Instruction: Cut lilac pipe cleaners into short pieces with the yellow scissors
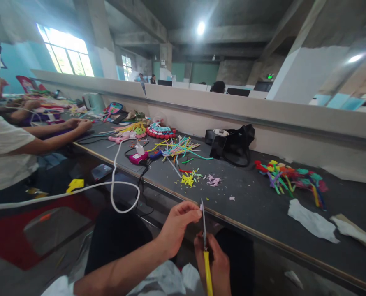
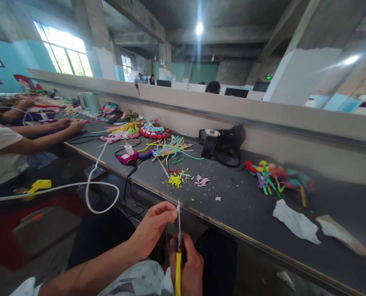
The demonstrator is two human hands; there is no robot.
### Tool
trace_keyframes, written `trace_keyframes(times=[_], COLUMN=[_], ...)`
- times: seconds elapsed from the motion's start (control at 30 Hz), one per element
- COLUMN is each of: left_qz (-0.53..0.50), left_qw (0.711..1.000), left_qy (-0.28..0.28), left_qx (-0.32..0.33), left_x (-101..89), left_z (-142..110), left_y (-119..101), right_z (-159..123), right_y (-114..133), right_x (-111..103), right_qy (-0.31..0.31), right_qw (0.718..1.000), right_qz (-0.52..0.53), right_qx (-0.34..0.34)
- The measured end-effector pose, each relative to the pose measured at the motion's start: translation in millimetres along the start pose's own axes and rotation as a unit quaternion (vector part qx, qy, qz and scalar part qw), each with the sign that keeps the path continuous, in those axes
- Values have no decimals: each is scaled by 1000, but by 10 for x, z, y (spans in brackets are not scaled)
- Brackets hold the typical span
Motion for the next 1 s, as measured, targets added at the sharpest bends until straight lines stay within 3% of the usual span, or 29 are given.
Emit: trace_keyframes(times=[0.17,0.37,0.7,1.0], left_qz=[0,-26,-53,-42], left_qw=[1000,999,998,998], left_qy=[7,19,34,31], left_qx=[-6,-13,-25,-23], left_x=[4,12,38,57], left_z=[16,11,11,27], left_y=[10,-7,-44,-43], right_z=[-47,-44,11,-21], right_y=[34,63,3,14], right_x=[39,48,22,39], right_qy=[-46,-25,14,-5], right_qw=[996,994,994,991], right_qz=[29,56,92,107], right_qx=[64,87,64,85])
Point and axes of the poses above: each hand's wrist, its own z-axis towards the middle knuckle, its own x-axis out of the palm, y = z × x, the point moved 3 cm from there along z, towards the middle knuckle
